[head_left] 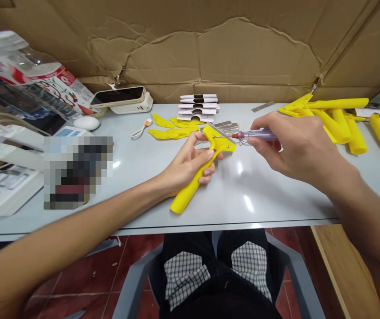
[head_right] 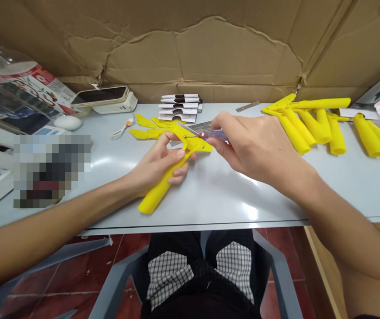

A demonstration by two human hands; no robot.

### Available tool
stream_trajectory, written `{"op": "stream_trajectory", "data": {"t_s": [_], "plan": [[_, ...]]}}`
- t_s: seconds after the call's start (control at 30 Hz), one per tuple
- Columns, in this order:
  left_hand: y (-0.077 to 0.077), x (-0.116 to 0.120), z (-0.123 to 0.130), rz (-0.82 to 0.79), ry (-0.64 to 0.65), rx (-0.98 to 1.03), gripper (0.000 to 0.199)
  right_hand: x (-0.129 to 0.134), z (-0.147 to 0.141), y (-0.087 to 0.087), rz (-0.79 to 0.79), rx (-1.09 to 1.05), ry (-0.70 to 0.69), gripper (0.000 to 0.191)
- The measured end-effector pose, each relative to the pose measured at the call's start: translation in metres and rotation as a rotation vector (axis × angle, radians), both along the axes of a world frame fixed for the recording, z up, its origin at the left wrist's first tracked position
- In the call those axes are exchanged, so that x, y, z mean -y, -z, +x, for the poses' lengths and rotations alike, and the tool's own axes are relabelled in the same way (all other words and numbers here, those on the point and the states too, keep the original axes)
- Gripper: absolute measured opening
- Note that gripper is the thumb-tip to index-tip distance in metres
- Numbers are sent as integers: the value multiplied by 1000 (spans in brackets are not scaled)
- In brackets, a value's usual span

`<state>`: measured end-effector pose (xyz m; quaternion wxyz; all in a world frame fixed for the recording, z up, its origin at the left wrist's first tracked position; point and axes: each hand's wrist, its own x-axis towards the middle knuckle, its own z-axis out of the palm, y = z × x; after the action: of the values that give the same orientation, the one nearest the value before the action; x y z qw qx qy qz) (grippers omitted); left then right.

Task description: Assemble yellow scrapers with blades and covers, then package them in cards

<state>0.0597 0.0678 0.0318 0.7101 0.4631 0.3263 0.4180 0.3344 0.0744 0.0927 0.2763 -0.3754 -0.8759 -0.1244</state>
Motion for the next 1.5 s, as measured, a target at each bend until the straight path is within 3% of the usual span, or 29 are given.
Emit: {"op": "stream_trajectory", "data": {"t_s": [0.27,0.57,0.8,1.1,1.3,1.5], "plan": [[-1,1,1,-21,-14,13,47,7,-2,-4,-130,-21,-49,29],[-1,1,0,-2,5,2,53,-2,1,1,-30,21,2,38],[0,0,0,-4,0,12,52,9,-3,-5,-174,-34,-12,29],[0,0,-1,-1,6,11,51,0,1,-1,-15,4,1,36],[-1,0,-1,11,10,-11,49,9,-2,-6,-135,-16,16,29],[1,0,0,16,19,-1,47,3,0,-1,-26,18,36,31]]}}
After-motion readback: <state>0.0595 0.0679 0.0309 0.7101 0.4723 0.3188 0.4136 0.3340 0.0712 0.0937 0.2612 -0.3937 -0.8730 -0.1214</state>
